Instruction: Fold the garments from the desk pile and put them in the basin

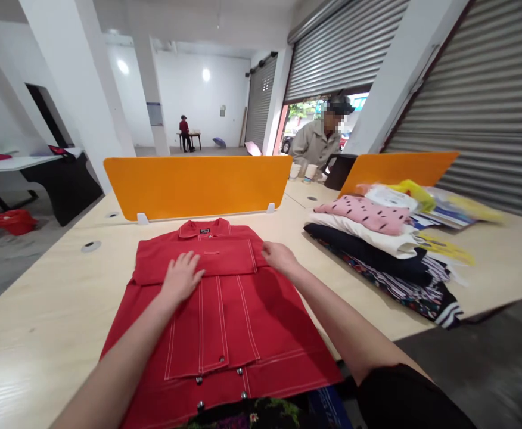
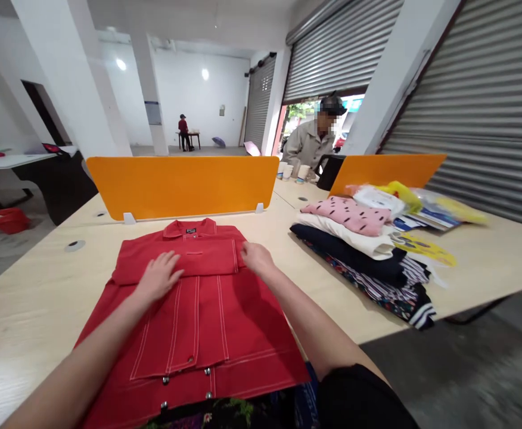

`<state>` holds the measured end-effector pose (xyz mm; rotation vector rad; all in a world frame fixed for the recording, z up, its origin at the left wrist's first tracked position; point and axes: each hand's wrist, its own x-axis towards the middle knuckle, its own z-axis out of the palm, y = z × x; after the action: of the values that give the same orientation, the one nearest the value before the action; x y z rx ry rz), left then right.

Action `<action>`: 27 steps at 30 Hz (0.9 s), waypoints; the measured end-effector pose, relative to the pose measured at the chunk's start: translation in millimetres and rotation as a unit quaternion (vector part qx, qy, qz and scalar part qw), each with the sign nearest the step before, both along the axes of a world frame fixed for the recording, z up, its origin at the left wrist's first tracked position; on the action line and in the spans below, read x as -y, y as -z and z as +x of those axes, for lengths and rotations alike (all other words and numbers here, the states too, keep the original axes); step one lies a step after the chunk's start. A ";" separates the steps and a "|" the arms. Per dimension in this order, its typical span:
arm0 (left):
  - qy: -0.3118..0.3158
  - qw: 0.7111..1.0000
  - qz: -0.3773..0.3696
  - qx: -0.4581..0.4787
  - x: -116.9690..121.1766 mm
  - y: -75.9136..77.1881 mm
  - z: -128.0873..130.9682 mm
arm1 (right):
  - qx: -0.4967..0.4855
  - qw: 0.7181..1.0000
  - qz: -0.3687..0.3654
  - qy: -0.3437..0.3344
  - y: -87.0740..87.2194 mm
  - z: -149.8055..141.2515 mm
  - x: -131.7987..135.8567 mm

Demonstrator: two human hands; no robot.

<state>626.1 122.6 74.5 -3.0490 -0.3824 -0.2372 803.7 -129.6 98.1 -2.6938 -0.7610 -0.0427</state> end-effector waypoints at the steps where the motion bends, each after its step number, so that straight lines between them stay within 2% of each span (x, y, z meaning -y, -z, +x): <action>1: 0.003 1.000 -0.017 -0.001 9.8 7.6 8.8 | 0.008 0.999 0.015 -0.031 -1.7 2.4 -18.1; 4: 0.008 0.999 -0.031 -0.003 25.3 34.1 22.3 | 0.020 0.995 0.036 -0.094 3.2 13.5 -66.8; 7: 0.019 0.999 -0.028 0.018 24.0 49.5 22.1 | 0.030 0.995 0.043 -0.086 10.7 34.1 -101.5; 13: 0.019 0.998 -0.042 0.035 21.7 49.0 19.7 | 0.067 0.996 0.063 0.006 2.8 78.8 -165.0; 18: 0.022 0.997 -0.063 0.036 23.8 49.6 20.2 | 0.035 0.995 0.019 0.093 8.4 105.1 -217.2; 22: 0.022 0.996 -0.072 0.040 23.7 51.0 19.2 | -0.009 0.992 -0.013 0.123 20.9 121.6 -235.2; 27: 0.024 0.996 -0.081 0.038 24.6 50.2 18.6 | -0.024 0.992 0.003 0.125 23.4 139.7 -229.9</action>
<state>644.6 98.0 24.4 -3.2198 -0.3490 -0.3432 943.4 100.3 74.6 -2.7576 -0.4055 -0.0410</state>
